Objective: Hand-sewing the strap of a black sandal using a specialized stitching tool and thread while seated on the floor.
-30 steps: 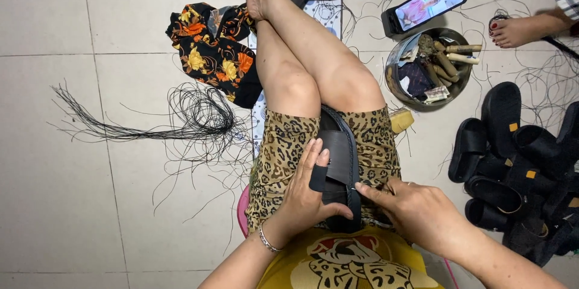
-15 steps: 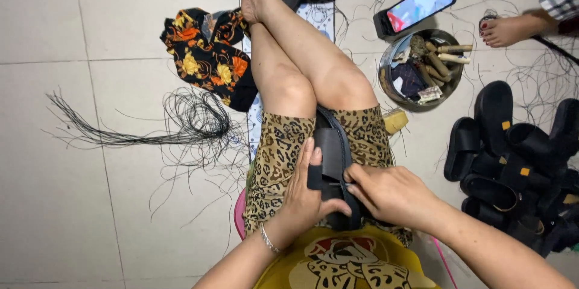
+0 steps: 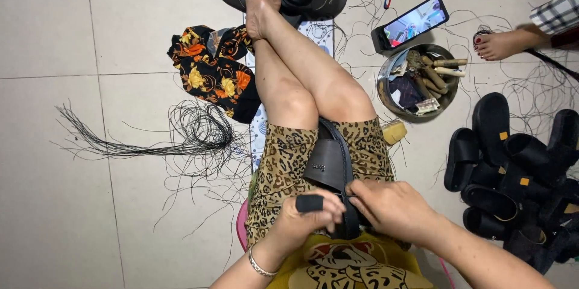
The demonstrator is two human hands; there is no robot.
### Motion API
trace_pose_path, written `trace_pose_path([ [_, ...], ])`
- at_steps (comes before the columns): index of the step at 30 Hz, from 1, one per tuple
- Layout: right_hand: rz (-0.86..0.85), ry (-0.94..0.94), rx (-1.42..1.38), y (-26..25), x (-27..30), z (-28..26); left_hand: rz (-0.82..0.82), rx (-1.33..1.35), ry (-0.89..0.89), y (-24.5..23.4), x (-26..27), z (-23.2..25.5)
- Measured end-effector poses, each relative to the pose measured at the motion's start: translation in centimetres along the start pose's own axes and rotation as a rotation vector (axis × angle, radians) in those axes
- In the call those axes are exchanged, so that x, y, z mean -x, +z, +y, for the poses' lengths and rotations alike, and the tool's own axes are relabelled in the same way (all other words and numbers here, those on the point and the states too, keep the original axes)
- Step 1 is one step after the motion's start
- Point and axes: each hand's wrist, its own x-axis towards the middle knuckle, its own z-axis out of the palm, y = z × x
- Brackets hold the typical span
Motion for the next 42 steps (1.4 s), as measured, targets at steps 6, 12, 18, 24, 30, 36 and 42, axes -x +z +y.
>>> trace_pose_path([
  [6, 0.175, -0.048, -0.171, 0.9, 0.0, 0.9, 0.163, -1.24, 0.554, 0.2, -1.1, -0.9],
  [12, 0.314, -0.195, 0.069, 0.3, 1.9, 1.2, -0.051, -1.09, 0.477, 1.4, -0.6, 1.3],
  [18, -0.302, 0.304, -0.007, -6.6, 3.0, 2.6, 0.094, -1.12, 0.549, 1.9, -0.7, 1.2],
  [24, -0.06, 0.627, -0.874, 1.0, 2.7, 3.7, 0.168, -1.441, 0.834, 1.7, -1.3, 0.7],
  [30, 0.257, 0.4, -1.561, 5.4, 1.2, 1.4, 0.259, -1.303, 0.767, 0.5, -2.3, -1.4],
  [36, 0.273, 0.419, -1.544, 4.5, 0.6, 1.3, 0.305, -1.367, 0.81, 1.1, -2.2, -0.1],
  [42, 0.18, 0.304, -1.759, 4.8, 0.4, 1.5, 0.333, -1.329, 0.854, 1.1, -2.3, 0.1],
])
